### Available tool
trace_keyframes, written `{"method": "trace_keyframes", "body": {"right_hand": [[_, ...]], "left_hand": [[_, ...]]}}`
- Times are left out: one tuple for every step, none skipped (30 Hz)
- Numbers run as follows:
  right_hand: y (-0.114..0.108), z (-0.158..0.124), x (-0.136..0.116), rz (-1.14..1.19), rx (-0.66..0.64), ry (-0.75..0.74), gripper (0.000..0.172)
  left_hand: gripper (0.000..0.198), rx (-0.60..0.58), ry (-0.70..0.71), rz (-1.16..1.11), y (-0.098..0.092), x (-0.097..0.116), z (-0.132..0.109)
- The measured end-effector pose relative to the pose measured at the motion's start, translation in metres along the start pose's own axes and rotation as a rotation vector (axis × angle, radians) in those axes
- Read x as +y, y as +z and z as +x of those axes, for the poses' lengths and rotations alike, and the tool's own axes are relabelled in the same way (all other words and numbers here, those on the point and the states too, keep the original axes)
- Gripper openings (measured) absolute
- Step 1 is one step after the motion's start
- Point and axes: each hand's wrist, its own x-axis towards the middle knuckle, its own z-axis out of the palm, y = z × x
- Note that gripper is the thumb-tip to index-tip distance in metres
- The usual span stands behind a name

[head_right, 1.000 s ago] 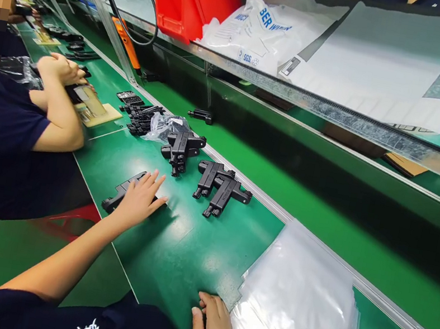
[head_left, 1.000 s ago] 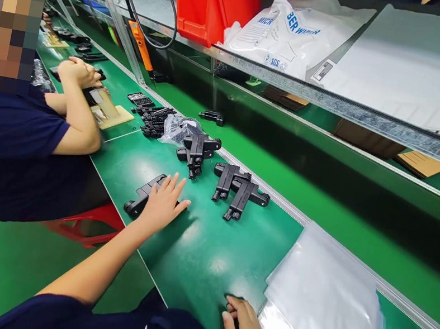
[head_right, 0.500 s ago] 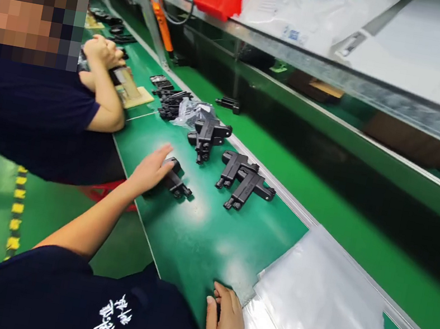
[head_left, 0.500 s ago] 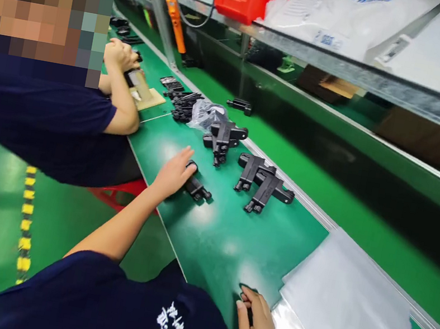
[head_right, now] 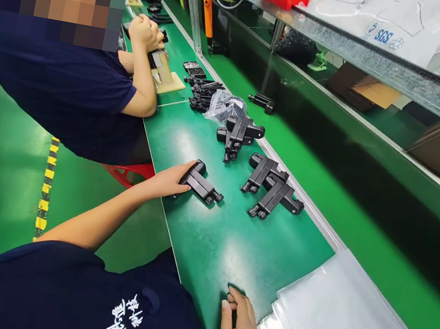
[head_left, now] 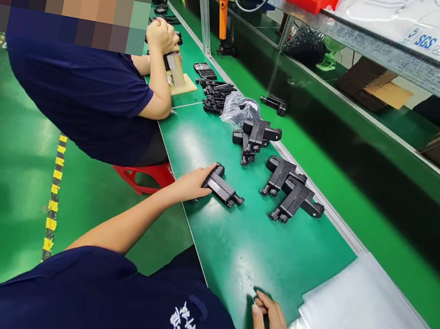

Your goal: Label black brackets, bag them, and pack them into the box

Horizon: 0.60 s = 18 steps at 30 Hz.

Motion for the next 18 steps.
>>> {"method": "trace_keyframes", "body": {"right_hand": [[0.000,0.002,-0.003,0.031,-0.031,0.037,0.038],[-0.001,0.006,-0.007,0.067,-0.054,0.071,0.038],[-0.001,0.010,-0.009,0.107,-0.060,0.098,0.038],[0.000,0.016,-0.012,0.155,-0.049,0.114,0.040],[0.001,0.022,-0.015,0.213,-0.028,0.119,0.042],[0.002,0.029,-0.017,0.283,0.002,0.113,0.046],[0.004,0.037,-0.020,0.365,0.029,0.099,0.053],[0.006,0.045,-0.023,0.456,0.051,0.079,0.059],[0.008,0.053,-0.026,0.548,0.074,0.055,0.066],[0.009,0.061,-0.031,0.632,0.099,0.032,0.071],[0.008,0.069,-0.035,0.708,0.145,0.012,0.073],[0.006,0.076,-0.040,0.778,0.209,0.004,0.072],[0.001,0.082,-0.044,0.844,0.289,0.011,0.070],[-0.005,0.086,-0.047,0.902,0.373,0.023,0.067],[-0.014,0.088,-0.049,0.950,0.451,0.034,0.066],[-0.023,0.089,-0.049,0.981,0.517,0.040,0.064],[-0.034,0.088,-0.048,0.995,0.569,0.034,0.063],[-0.044,0.086,-0.045,0.990,0.607,0.021,0.061]], "left_hand": [[0.081,-0.002,-0.010,0.009,0.004,0.004,-0.004],[0.077,-0.013,-0.016,0.008,0.009,0.009,-0.009],[0.075,-0.020,-0.009,-0.011,0.015,0.015,-0.013],[0.074,0.001,0.016,-0.055,0.022,0.022,-0.019],[0.074,0.033,0.053,-0.116,0.030,0.030,-0.024],[0.075,0.067,0.095,-0.186,0.038,0.040,-0.028],[0.076,0.093,0.134,-0.259,0.047,0.052,-0.032],[0.076,0.110,0.169,-0.328,0.056,0.066,-0.035],[0.076,0.114,0.200,-0.390,0.064,0.081,-0.037],[0.076,0.108,0.230,-0.439,0.072,0.098,-0.038],[0.076,0.091,0.263,-0.474,0.079,0.115,-0.039],[0.076,0.071,0.299,-0.498,0.086,0.131,-0.040],[0.076,0.052,0.340,-0.514,0.091,0.147,-0.040],[0.077,0.032,0.386,-0.530,0.095,0.160,-0.039],[0.077,0.007,0.433,-0.554,0.098,0.171,-0.038],[0.078,-0.030,0.478,-0.596,0.101,0.179,-0.035],[0.079,-0.082,0.516,-0.661,0.103,0.186,-0.031],[0.080,-0.147,0.545,-0.742,0.106,0.192,-0.026]]}}
